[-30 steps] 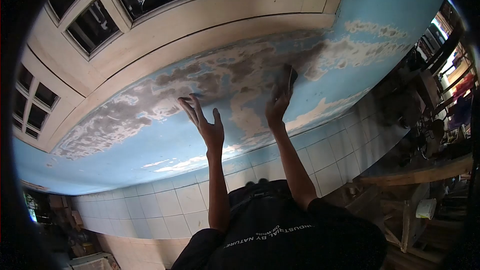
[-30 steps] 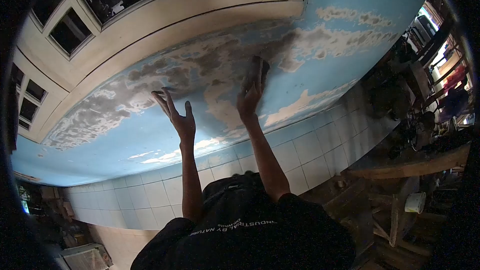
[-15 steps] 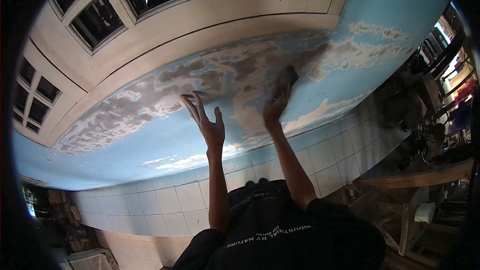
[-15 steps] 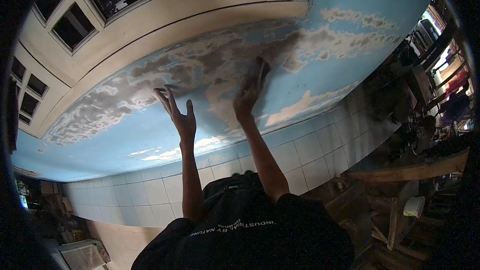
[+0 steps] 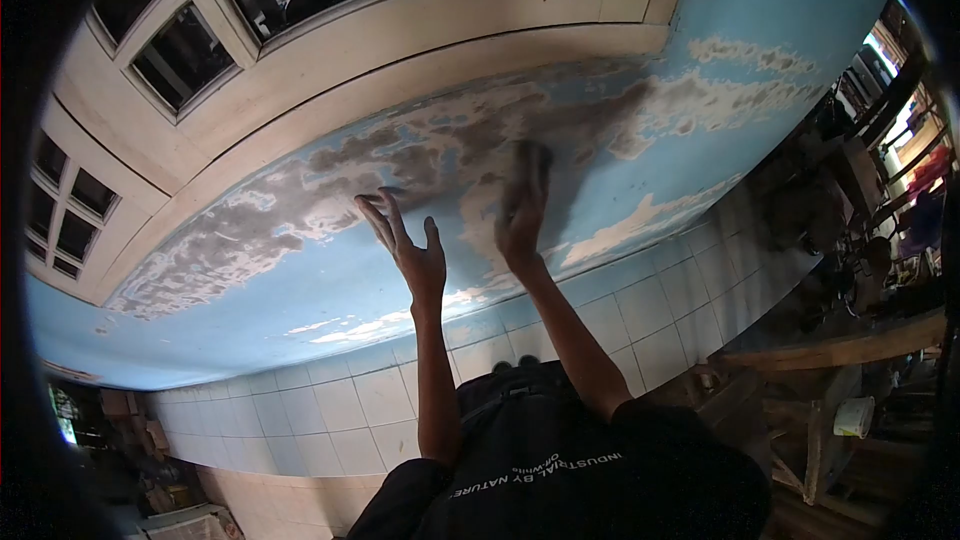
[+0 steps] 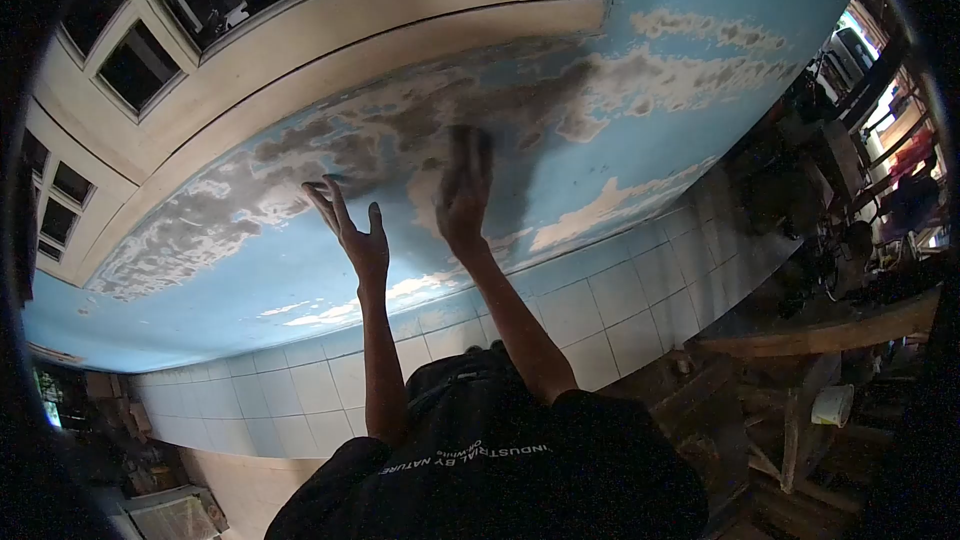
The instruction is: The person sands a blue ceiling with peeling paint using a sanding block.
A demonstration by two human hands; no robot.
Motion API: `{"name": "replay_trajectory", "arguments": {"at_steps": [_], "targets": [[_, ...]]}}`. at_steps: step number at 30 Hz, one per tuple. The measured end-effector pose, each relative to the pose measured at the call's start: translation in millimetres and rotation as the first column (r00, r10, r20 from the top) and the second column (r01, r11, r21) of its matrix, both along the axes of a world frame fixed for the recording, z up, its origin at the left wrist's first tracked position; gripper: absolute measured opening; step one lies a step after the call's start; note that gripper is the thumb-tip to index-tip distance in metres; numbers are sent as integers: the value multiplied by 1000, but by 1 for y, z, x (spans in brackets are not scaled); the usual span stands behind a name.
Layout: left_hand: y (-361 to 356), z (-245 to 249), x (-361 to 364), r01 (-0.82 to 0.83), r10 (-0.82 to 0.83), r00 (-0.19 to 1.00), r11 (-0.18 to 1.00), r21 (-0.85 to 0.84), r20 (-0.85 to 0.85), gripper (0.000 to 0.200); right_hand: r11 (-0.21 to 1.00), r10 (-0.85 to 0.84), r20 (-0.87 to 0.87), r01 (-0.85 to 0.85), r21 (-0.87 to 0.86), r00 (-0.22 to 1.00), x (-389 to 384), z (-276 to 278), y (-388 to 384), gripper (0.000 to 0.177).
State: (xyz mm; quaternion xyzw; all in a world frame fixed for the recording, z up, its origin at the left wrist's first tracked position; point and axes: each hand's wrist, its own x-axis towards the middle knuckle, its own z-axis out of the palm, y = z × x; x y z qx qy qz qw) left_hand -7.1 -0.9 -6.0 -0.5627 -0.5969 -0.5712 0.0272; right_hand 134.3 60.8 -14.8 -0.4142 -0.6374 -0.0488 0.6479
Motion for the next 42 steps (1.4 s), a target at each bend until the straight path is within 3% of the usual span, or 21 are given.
{"name": "replay_trajectory", "arguments": {"at_steps": [1, 3, 5, 7, 8, 12, 14, 15, 18, 22, 24, 25, 28, 30, 31, 33, 34, 36, 39, 40, 42], "targets": [[0, 0, 0, -12, 12, 1000, 1000, -3, 4, 83, 1000, -4, -3, 4, 0, 1000, 3, -5, 2, 43], [1, 0, -1, -1, 1, 1000, 1000, -5, -2, 83, 997, 56, 191, -45, -61, 980, 15, -20, 8, 44], [-2, 1, -3, 3, -3, 1000, 1000, -9, -5, 83, 998, 21, 177, -11, -54, 984, 28, -24, 16, 44], [-3, 3, -2, 13, -13, 1000, 1000, -16, -3, 83, 982, -136, -90, 122, -142, 987, 32, -25, 23, 43], [-2, 3, -2, 7, -7, 1000, 1000, -14, 0, 83, 999, -46, -174, 48, 7, 984, 26, -2, 20, 44], [0, 2, 1, -4, 4, 1000, 1000, -3, -3, 83, 998, 26, -127, -33, -47, 992, 10, -16, 8, 45], [1, 1, 1, -10, 10, 1000, 1000, 8, -16, 83, 993, -36, 238, 61, -98, 971, 14, -24, 5, 44], [0, 2, 1, -7, 7, 1000, 1000, 3, -15, 83, 993, -38, 233, 63, -98, 972, 20, -25, 9, 44], [-3, 4, -1, -2, 1, 1000, 1000, -10, -13, 82, 999, 18, -125, -23, -38, 992, 34, -22, 23, 45], [-3, 5, 1, 9, -9, 1000, 1000, 10, -21, 82, 998, -44, -190, 36, -49, 981, 14, -7, 13, 45], [-2, 3, 2, -3, 3, 1000, 1000, 6, -20, 82, 998, 51, 5, -51, -26, 999, 7, -7, 2, 46], [-1, 3, 2, -14, 14, 1000, 1000, 3, -22, 82, 999, 48, 3, -48, -24, 999, 11, -14, 5, 46], [-3, 5, 2, -2, 2, 1000, 1000, -6, -5, 82, 995, 3, 238, 20, -96, 971, 31, -30, 15, 43], [-3, 4, 0, 2, -2, 1000, 1000, -2, -12, 83, 997, -14, -58, 18, 71, 998, 44, -8, 23, 44], [-3, 3, 0, 10, -10, 1000, 1000, 4, -20, 83, 997, -10, -54, 14, 74, 998, 43, -11, 25, 44], [-3, 5, 3, 5, -5, 1000, 1000, 7, -7, 83, 990, -93, -196, 70, -122, 976, 32, -21, 23, 43], [-3, 6, 5, 5, -5, 1000, 1000, 8, 3, 83, 990, -94, -197, 71, -121, 976, 24, -25, 18, 43], [0, 3, 7, 1, -1, 1000, 1000, 24, -7, 84, 996, 32, 65, -27, -90, 997, 12, -25, 4, 43], [1, 3, 5, -9, 9, 1000, 1000, 23, -14, 85, 1000, 21, 173, -18, -15, 985, 37, -19, 14, 43], [-1, 3, 5, -10, 10, 1000, 1000, 0, -11, 85, 1000, 2, 14, -2, -5, 1000, 44, -17, 21, 43], [-3, 2, 4, -7, 7, 1000, 1000, -6, -14, 86, 999, -37, -55, 35, -37, 998, 46, -9, 24, 43]]}}
